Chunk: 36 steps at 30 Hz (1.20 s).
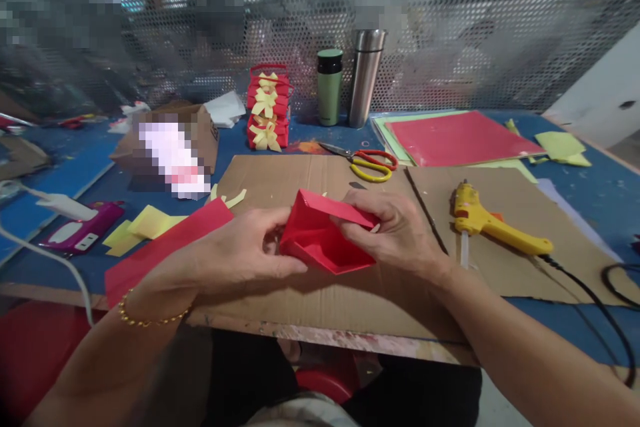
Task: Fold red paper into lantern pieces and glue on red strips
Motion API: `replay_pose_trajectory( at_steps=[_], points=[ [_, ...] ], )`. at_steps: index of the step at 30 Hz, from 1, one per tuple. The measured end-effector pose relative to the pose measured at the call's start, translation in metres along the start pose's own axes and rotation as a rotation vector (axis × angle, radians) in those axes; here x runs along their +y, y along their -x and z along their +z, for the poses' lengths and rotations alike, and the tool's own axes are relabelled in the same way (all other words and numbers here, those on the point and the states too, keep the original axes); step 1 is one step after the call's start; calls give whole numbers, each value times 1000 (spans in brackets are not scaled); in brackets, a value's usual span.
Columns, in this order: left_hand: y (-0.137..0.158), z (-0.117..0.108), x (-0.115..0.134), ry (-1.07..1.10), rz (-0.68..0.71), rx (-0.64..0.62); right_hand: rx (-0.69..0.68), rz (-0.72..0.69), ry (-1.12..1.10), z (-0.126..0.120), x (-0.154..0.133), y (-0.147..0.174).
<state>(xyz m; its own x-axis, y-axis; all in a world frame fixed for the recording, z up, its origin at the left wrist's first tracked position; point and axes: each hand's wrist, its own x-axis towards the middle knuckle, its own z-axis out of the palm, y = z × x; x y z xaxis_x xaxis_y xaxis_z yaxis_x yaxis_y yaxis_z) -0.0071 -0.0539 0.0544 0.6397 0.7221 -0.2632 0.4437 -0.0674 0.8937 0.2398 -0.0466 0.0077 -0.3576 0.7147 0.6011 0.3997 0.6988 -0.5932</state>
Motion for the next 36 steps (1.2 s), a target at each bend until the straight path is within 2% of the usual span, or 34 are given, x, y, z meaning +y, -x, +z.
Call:
replay_pose_trajectory(
  at_steps=[2, 4, 7, 12, 15, 24, 36],
  points=[
    [-2, -4, -3, 67, 60, 42, -56, 36, -8, -1, -2, -1],
    [-6, -7, -6, 116, 120, 141, -121, 52, -42, 0, -4, -1],
    [-11, -4, -7, 95, 129, 242, -201, 64, -99, 5, -9, 1],
    [-12, 13, -1, 6, 46, 178, -229, 267, -203, 13, -16, 6],
    [-11, 16, 2, -26, 43, 168, -233, 374, -255, 17, -15, 9],
    [-15, 10, 0, -75, 22, 152, -249, 420, -358, 22, -2, 12],
    [-18, 12, -1, -82, -36, 189, -366, 517, -504, 21, 4, 11]
  ],
)
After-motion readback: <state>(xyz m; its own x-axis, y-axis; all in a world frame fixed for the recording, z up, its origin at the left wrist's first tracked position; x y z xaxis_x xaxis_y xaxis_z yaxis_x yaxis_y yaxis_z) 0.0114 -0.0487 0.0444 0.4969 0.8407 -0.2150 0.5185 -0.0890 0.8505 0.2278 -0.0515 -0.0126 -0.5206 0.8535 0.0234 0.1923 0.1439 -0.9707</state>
